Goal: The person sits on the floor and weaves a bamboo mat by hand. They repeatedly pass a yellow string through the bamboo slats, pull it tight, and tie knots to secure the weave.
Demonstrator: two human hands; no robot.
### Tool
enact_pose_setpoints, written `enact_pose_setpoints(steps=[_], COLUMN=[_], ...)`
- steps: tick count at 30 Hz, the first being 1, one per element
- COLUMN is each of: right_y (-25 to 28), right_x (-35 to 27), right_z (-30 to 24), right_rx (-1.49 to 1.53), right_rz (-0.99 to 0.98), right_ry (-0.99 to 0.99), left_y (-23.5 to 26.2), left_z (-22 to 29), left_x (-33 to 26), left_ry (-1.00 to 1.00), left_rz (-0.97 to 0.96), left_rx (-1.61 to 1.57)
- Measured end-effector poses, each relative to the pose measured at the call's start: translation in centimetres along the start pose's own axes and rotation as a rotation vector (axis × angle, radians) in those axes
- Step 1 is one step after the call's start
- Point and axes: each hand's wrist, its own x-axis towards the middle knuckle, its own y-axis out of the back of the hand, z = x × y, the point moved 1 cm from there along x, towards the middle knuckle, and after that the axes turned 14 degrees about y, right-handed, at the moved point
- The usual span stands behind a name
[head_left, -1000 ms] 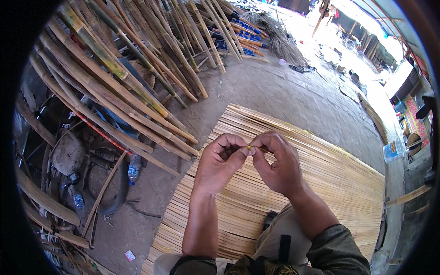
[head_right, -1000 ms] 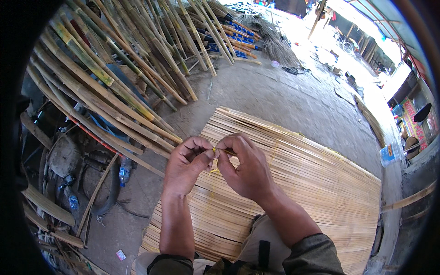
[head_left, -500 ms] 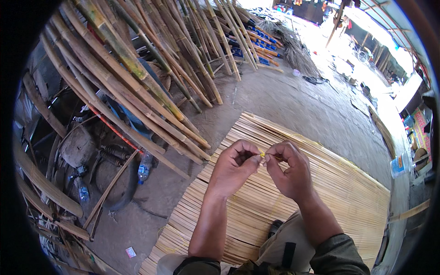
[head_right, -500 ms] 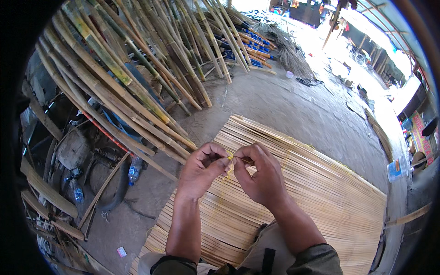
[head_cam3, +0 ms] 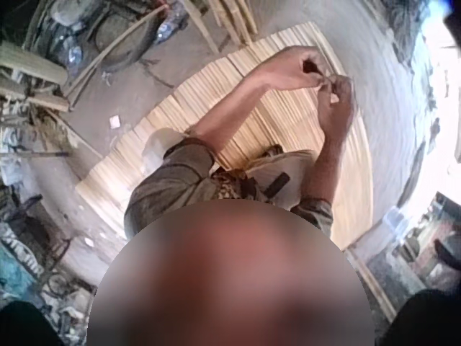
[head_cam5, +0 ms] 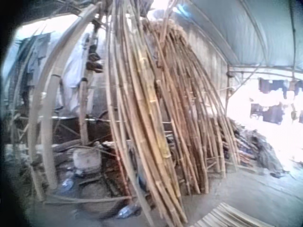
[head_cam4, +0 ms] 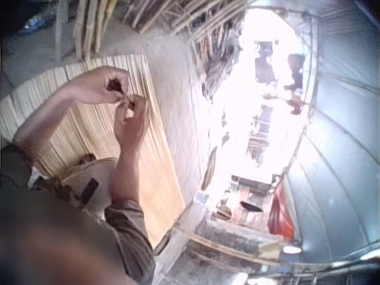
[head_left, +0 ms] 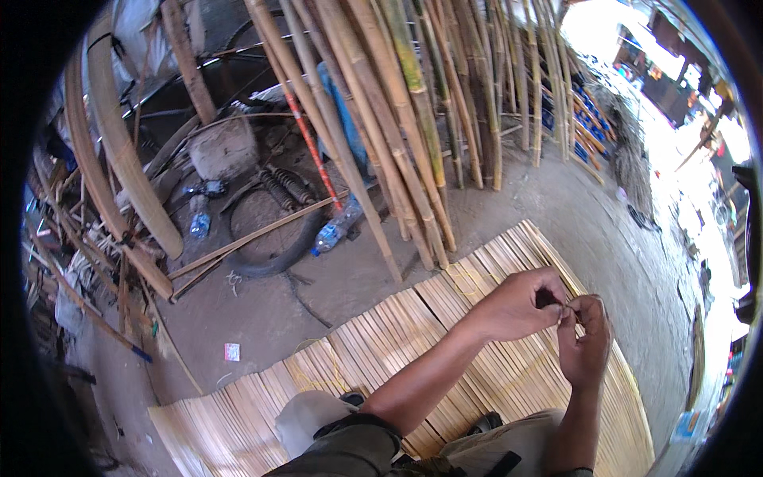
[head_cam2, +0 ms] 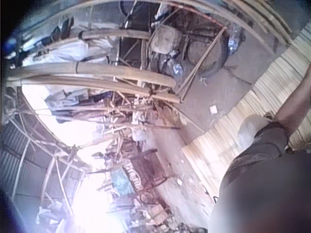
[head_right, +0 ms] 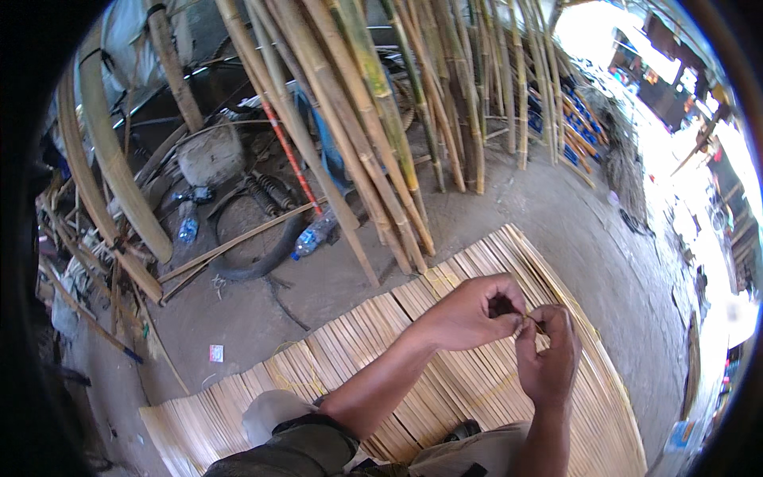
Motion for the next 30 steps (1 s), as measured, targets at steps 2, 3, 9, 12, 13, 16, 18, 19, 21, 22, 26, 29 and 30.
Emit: enact_pose_setpoints(steps=[2, 3, 9, 12, 13, 16, 18, 19, 21, 22, 26, 29, 30], right_y=[-0.2, -0.4, -0.9, -1.0, -1.0, -0.8, -0.7, -0.6, -0.5, -0.4, -0.5, -0.7, -0.7], right_x=[-0.1, -0.1, -0.6, -0.7, -0.7, -0.7, -0.8, -0.9, -0.9, -0.9, -0.8, -0.8, -0.9], right_z=[0.1, 0.2, 0.6, 1.0, 1.2, 1.4, 1.4, 1.4, 1.5, 1.5, 1.6, 1.6, 1.6], right_rx=[0.006, 0.056, 0.254, 0.314, 0.336, 0.381, 0.392, 0.407, 0.450, 0.463, 0.497, 0.536, 0.528], right_rz=[-0.025, -0.018, 0.048, 0.070, 0.071, 0.082, 0.046, 0.041, 0.010, 0.003, -0.005, 0.021, 0.017], right_ry=[-0.006, -0.013, -0.097, -0.125, -0.117, -0.089, -0.132, -0.144, -0.178, -0.165, -0.122, -0.134, -0.152], left_y=[0.3, 0.5, 0.8, 0.9, 1.0, 1.1, 1.2, 1.2, 1.4, 1.4, 1.6, 1.5, 1.5], left_z=[0.4, 0.5, 0.4, 0.0, -0.1, -0.3, -0.2, -0.2, -0.1, -0.1, 0.1, 0.2, 0.2], left_x=[-0.2, -0.2, -0.1, 0.1, 0.1, 0.2, 0.2, 0.2, 0.1, 0.0, -0.1, -0.1, -0.1], left_ry=[0.054, 0.072, 0.103, 0.185, 0.203, 0.220, 0.202, 0.194, 0.186, 0.182, 0.151, 0.147, 0.138], left_rz=[-0.031, -0.031, -0.057, -0.117, -0.129, -0.165, -0.167, -0.170, -0.162, -0.164, -0.144, -0.120, -0.100], left_rx=[-0.017, -0.012, -0.142, -0.257, -0.250, -0.260, -0.234, -0.222, -0.204, -0.195, -0.141, -0.032, -0.010])
